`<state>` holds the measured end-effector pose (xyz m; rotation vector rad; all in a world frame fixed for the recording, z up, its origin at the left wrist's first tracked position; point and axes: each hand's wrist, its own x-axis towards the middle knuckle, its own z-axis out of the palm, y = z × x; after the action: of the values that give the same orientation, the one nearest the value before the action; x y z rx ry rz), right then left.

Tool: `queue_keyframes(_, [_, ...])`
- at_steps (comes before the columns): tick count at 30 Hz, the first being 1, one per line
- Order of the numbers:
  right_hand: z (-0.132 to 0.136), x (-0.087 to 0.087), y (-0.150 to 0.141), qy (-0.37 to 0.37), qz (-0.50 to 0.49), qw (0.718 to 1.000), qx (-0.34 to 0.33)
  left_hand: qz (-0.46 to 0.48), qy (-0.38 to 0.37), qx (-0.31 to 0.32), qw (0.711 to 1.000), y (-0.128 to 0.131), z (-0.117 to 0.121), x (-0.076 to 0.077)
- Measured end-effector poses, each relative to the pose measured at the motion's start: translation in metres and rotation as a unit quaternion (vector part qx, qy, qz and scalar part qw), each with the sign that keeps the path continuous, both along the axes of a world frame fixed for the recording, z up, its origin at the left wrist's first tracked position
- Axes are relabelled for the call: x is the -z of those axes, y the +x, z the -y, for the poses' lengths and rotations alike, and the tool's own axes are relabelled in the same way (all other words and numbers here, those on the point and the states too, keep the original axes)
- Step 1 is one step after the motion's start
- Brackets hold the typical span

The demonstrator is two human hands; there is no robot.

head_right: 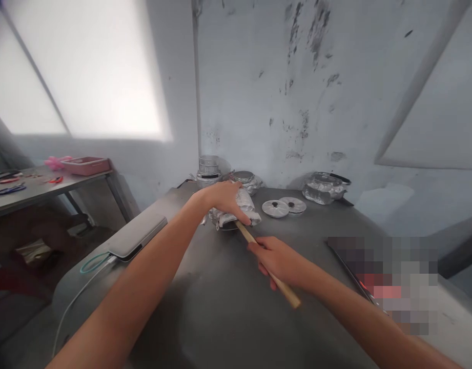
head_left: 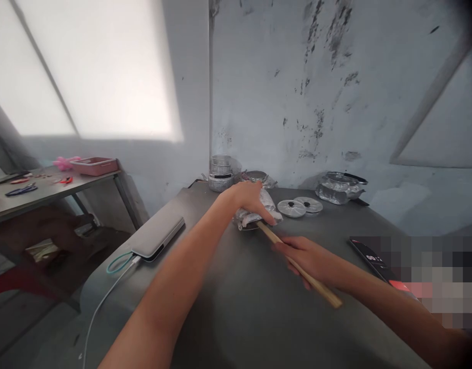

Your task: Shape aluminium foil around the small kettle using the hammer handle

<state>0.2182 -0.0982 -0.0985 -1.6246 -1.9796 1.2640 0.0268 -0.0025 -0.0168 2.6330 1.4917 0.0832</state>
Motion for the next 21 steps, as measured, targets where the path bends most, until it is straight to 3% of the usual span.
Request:
queue_keyframes(6, [0.011, 0.007, 0.009, 0.080, 0.048, 0.996, -0.001, 0.008, 0.006, -0.012, 1.000, 0.003, 0.001, 0.000])
queue_keyframes(11, [0.023, 0.009, 0.013, 0.232, 0.111, 0.966, 0.003, 0.008, 0.019, -0.001, 1.000, 0.006, 0.004, 0.001])
queue_keyframes(17, [0.026, 0.006, 0.024, 0.256, 0.121, 0.958, -0.048, 0.015, 0.002, 0.007, 1.000, 0.006, 0.007, 0.000])
queue_keyframes(21, [0.028, -0.002, 0.029, 0.318, 0.148, 0.937, -0.012, 0.019, -0.002, 0.005, 1.000, 0.005, 0.007, -0.001])
